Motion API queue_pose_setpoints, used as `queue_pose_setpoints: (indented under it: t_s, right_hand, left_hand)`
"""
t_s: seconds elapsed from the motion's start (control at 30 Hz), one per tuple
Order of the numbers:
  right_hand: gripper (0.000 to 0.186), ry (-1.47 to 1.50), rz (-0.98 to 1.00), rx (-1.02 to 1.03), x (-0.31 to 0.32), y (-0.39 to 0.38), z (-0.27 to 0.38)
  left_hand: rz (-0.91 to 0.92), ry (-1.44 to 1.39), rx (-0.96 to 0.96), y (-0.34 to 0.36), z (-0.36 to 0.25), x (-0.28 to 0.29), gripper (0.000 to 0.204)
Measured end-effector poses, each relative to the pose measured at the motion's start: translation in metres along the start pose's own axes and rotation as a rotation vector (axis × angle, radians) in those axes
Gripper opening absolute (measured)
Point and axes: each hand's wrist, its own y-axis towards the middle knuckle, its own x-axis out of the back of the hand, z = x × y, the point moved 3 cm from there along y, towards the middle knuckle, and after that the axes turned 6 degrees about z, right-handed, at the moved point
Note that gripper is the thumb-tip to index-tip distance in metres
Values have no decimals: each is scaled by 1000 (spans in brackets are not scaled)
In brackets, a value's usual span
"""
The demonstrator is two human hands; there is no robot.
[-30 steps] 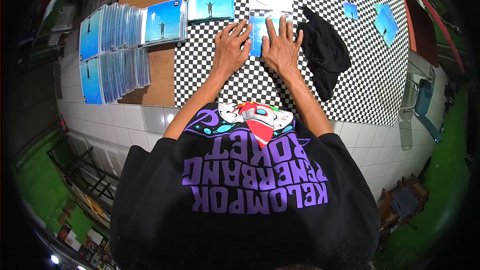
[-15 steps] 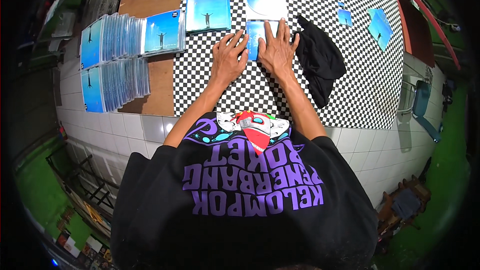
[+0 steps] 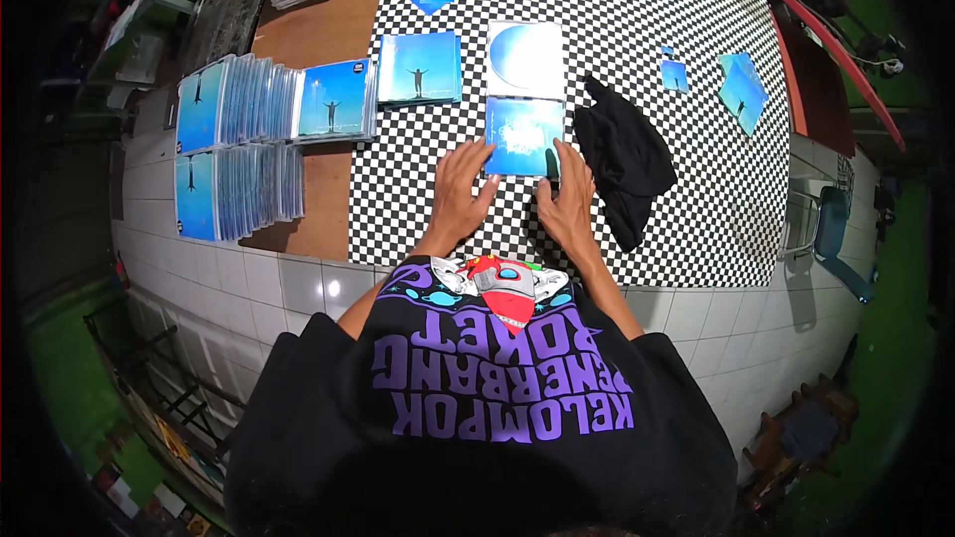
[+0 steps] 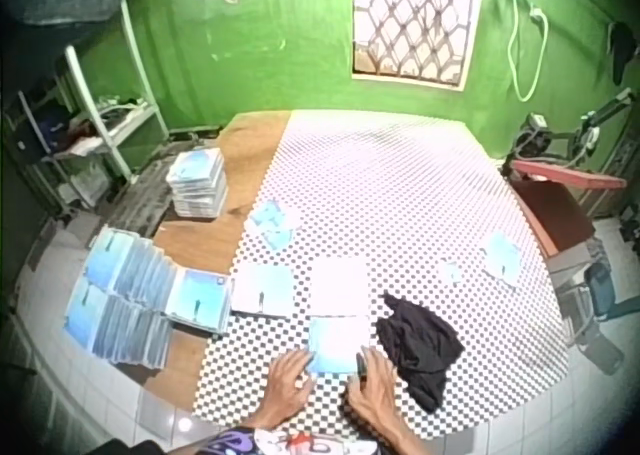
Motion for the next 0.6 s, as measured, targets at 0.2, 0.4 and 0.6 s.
queue_pose_setpoints:
  t_s: [0.2, 0.4, 0.6]
  right_hand:
    - [63, 57, 70, 33, 7, -13, 9]
    - [55, -148, 18, 105, 14, 9, 14]
    - [36, -55, 46, 267, 3, 103, 24]
  left_hand:
    - [25, -237, 149, -6, -1, 15, 48]
    - [34, -33, 106, -8, 0, 15, 54]
    - [16, 52, -6, 20, 7, 10, 61]
